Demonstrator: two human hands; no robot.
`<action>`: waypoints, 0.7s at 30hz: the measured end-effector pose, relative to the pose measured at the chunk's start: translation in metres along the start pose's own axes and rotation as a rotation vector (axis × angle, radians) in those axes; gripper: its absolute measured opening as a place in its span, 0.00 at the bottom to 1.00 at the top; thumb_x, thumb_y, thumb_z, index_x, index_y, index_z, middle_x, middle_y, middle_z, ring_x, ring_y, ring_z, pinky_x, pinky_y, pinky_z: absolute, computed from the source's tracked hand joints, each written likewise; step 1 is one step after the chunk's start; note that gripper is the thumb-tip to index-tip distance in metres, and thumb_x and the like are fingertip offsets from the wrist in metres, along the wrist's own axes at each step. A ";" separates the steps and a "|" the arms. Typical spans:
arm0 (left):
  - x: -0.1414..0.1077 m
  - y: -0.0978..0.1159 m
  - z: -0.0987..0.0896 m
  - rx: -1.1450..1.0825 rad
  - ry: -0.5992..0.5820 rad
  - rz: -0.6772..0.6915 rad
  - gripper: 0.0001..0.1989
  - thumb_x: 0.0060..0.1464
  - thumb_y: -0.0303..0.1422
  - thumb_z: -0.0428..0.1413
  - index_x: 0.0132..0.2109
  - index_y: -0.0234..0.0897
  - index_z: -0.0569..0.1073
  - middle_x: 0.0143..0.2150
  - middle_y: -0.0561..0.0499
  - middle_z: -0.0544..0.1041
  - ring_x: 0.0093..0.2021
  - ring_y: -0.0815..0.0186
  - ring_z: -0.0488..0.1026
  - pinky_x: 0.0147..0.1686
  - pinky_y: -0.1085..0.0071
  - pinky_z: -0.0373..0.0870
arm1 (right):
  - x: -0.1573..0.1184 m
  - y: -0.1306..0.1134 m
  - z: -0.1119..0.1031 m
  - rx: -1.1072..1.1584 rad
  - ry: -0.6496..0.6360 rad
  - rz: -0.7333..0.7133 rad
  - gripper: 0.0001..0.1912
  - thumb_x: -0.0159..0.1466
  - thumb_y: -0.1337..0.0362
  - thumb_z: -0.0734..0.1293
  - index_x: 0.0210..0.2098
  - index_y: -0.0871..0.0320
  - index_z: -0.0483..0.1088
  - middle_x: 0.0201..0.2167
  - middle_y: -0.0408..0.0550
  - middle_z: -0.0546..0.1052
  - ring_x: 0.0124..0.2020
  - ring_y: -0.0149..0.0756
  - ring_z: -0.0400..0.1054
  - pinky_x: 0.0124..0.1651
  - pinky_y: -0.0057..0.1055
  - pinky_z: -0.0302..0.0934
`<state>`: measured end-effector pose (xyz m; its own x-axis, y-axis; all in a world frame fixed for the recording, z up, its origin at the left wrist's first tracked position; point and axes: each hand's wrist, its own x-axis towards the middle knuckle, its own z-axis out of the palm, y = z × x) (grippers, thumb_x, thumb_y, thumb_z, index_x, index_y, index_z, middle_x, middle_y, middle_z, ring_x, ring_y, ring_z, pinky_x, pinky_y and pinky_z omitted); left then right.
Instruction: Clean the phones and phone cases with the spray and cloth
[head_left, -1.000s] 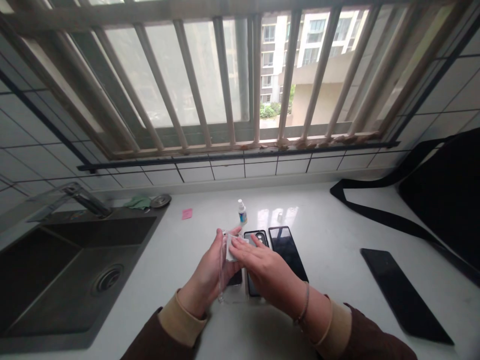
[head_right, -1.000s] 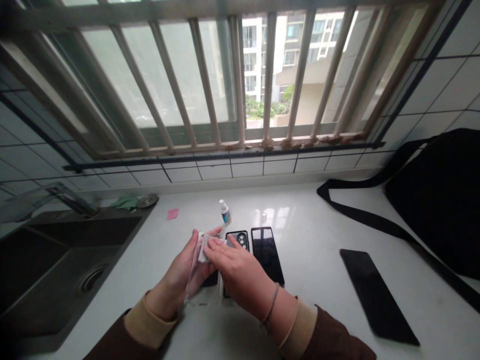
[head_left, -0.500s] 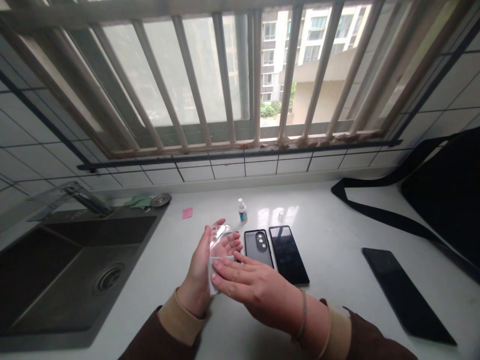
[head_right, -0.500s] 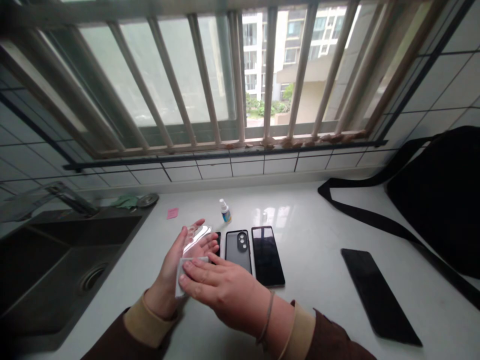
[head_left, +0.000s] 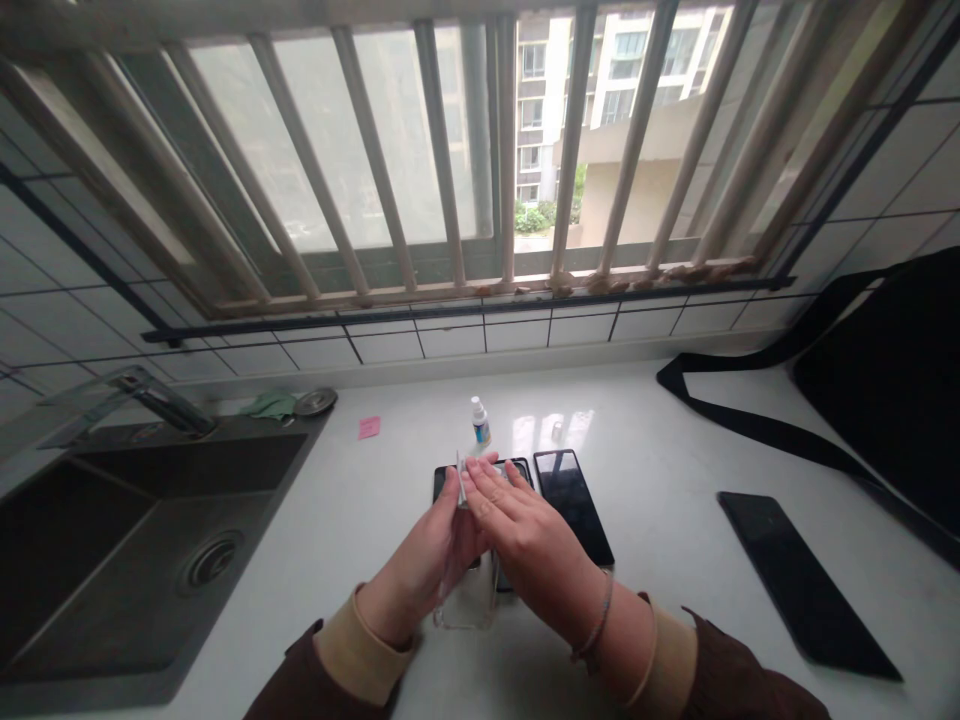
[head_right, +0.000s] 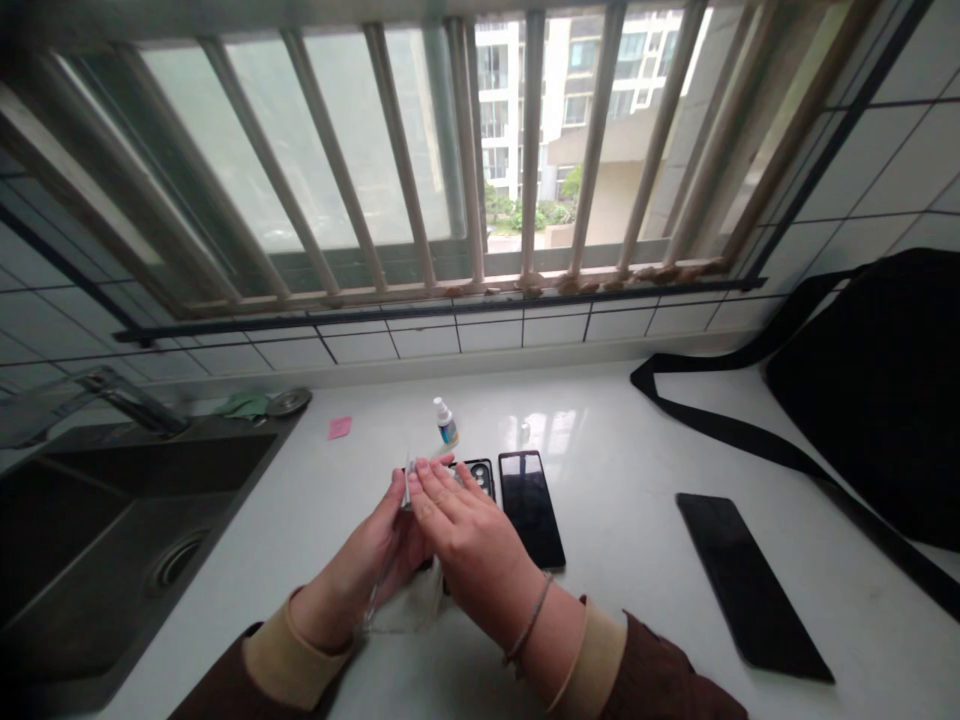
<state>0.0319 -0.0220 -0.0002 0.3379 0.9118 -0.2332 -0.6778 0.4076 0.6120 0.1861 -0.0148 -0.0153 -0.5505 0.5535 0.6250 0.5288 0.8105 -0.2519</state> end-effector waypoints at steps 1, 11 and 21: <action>0.000 -0.001 -0.002 0.025 -0.010 0.001 0.21 0.73 0.45 0.53 0.64 0.39 0.77 0.67 0.40 0.76 0.72 0.57 0.67 0.68 0.62 0.68 | 0.000 0.001 -0.001 -0.012 -0.006 0.016 0.31 0.73 0.78 0.57 0.74 0.65 0.60 0.73 0.61 0.65 0.75 0.47 0.59 0.76 0.53 0.57; -0.001 0.010 0.008 0.154 0.106 0.157 0.23 0.72 0.36 0.54 0.70 0.41 0.67 0.62 0.38 0.79 0.61 0.53 0.78 0.62 0.54 0.74 | 0.001 0.010 -0.003 -0.071 -0.094 0.083 0.30 0.69 0.80 0.59 0.69 0.72 0.66 0.71 0.66 0.67 0.73 0.52 0.63 0.73 0.53 0.62; 0.002 0.032 0.006 0.068 0.487 0.514 0.16 0.70 0.38 0.51 0.60 0.39 0.70 0.45 0.41 0.84 0.49 0.55 0.84 0.59 0.53 0.76 | -0.006 -0.008 0.003 0.206 -0.178 -0.053 0.31 0.68 0.81 0.58 0.69 0.68 0.67 0.69 0.61 0.71 0.70 0.40 0.66 0.72 0.37 0.62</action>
<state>0.0148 -0.0072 0.0233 -0.3546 0.9125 -0.2040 -0.6253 -0.0692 0.7773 0.1833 -0.0237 -0.0197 -0.6881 0.5196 0.5065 0.3640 0.8510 -0.3785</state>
